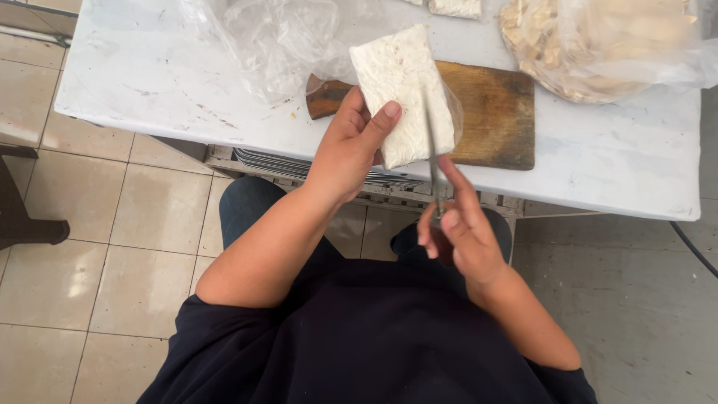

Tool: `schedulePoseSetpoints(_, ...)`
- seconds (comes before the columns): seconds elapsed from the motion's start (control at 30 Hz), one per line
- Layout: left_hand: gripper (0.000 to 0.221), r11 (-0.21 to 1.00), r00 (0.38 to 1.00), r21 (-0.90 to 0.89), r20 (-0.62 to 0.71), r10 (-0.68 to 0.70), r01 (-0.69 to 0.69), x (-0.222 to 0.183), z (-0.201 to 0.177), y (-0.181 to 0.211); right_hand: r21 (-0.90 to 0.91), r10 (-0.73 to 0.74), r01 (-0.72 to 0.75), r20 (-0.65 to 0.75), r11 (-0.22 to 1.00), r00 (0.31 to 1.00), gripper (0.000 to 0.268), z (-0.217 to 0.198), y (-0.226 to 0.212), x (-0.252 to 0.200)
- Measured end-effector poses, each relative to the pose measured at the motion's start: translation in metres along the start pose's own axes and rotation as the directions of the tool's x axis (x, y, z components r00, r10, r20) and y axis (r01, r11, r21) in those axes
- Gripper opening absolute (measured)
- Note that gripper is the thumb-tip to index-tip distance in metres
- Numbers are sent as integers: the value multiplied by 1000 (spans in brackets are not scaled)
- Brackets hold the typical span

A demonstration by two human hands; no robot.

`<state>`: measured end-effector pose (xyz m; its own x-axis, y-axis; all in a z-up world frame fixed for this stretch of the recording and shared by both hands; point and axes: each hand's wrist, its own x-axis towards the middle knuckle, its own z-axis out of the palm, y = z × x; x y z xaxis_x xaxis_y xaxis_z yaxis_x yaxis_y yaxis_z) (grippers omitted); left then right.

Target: The person unwraps rectangular white food blocks and slices them into thin strips on a wooden cutting board using a knife. The sliced pieces are then transferred into a plastic bag. The person repeats this process with multiple blocks.

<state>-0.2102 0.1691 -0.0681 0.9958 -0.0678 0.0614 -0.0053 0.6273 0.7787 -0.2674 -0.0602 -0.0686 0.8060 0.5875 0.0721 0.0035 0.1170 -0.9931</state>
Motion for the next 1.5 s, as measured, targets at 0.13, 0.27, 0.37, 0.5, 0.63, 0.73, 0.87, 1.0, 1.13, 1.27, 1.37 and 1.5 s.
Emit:
schedulePoseSetpoints(0.13,45,994,998,83,24,66,-68,-5,6,4,-37,-5,7,53,999,999,78,4,-3,0)
schedulePoseSetpoints(0.27,48,993,997,90,19,72,-73,-9,9,5,-18,37,-36,3,999,999,78,5,-3,-4)
schedulePoseSetpoints(0.37,50,992,997,94,25,80,-82,-11,9,4,1,50,-50,-7,999,999,78,4,0,-6)
schedulePoseSetpoints(0.5,51,988,989,76,81,127,-134,-14,10,4,17,44,-44,-10,999,999,76,4,5,-5)
schedulePoseSetpoints(0.63,51,984,986,109,98,132,-143,-17,10,4,14,52,-52,-10,999,999,74,2,10,-6)
schedulePoseSetpoints(0.73,50,982,985,123,110,130,-143,-17,9,2,26,46,-47,2,999,999,72,0,15,-9)
schedulePoseSetpoints(0.87,50,982,987,132,112,117,-131,-16,10,2,43,52,-52,-7,998,999,71,-3,20,-9)
schedulePoseSetpoints(1.0,50,987,989,109,103,104,-115,-15,11,2,30,43,-43,-16,999,999,72,-3,21,-9)
schedulePoseSetpoints(1.13,52,997,996,18,63,68,-69,-13,11,2,-8,34,-34,3,999,999,73,-2,19,-12)
schedulePoseSetpoints(1.27,51,997,995,22,77,69,-71,-12,11,4,16,54,-54,3,998,999,74,0,16,-13)
schedulePoseSetpoints(1.37,51,996,993,41,83,78,-82,-14,12,3,15,58,-57,-3,998,998,75,0,16,-13)
schedulePoseSetpoints(1.5,50,993,992,62,81,95,-101,-15,12,3,13,45,-45,6,999,999,74,-1,18,-11)
